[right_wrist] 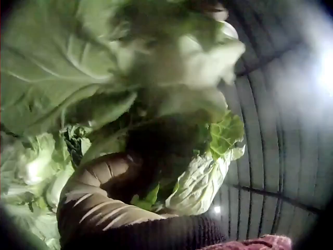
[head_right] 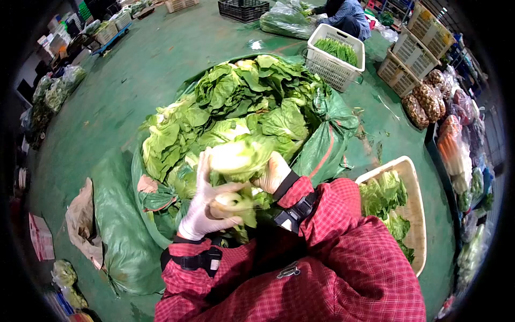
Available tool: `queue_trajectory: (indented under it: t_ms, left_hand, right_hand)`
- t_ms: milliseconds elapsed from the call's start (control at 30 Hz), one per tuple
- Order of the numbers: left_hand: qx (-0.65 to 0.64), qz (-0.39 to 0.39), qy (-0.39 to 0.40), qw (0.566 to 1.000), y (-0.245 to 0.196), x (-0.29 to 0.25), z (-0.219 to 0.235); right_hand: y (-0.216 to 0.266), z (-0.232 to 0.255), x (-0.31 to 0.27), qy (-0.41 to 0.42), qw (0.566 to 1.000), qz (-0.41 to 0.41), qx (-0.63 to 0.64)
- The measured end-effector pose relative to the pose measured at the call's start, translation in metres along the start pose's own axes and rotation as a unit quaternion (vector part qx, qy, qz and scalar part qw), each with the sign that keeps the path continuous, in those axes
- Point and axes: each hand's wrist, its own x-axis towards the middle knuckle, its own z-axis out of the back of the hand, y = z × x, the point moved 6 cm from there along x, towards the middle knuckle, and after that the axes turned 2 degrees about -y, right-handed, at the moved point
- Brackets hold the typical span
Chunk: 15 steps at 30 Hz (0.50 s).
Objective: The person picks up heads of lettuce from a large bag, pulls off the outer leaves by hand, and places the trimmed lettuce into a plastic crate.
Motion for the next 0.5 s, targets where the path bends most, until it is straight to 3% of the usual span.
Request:
queue_trajectory:
  t_ms: [67,100,167,300,333,367,400,433,467,500]
  left_hand:
    - [0.059,-0.019,0.031,0.998,-0.008,0.0,0.001]
    - [0.016,-0.013,0.019,1.0,0.007,0.005,-0.009]
    - [-0.022,0.014,0.025,0.999,0.014,-0.009,-0.005]
    - [-0.102,0.028,-0.018,0.994,0.013,-0.013,-0.006]
    - [-0.125,0.04,-0.031,0.991,0.014,-0.015,-0.005]
    - [-0.152,0.046,-0.048,0.986,0.016,-0.016,-0.001]
    - [-0.18,0.051,-0.065,0.98,0.018,-0.017,0.001]
    - [-0.284,0.072,-0.081,0.953,0.022,-0.015,-0.002]
    - [-0.385,0.089,-0.102,0.913,0.027,-0.014,-0.006]
    - [-0.353,0.077,-0.108,0.926,0.027,-0.013,-0.006]
  right_hand:
    - [-0.017,0.008,0.001,0.022,0.997,-0.052,-0.051]
    - [-0.004,0.013,0.003,-0.002,0.992,-0.069,-0.105]
    - [-0.028,0.016,-0.003,-0.04,0.979,-0.134,-0.146]
    - [-0.012,0.06,0.013,-0.001,0.898,-0.097,-0.428]
    - [0.004,0.076,0.026,-0.089,0.885,-0.138,-0.436]
    - [0.04,0.039,0.004,-0.181,0.788,-0.072,-0.584]
    - [0.07,0.023,0.001,-0.176,0.702,0.232,-0.651]
    - [0.083,0.004,-0.004,-0.161,0.76,0.214,-0.592]
    - [0.085,-0.02,-0.018,-0.091,0.782,0.23,-0.573]
    - [0.085,-0.051,-0.038,-0.023,0.799,0.244,-0.549]
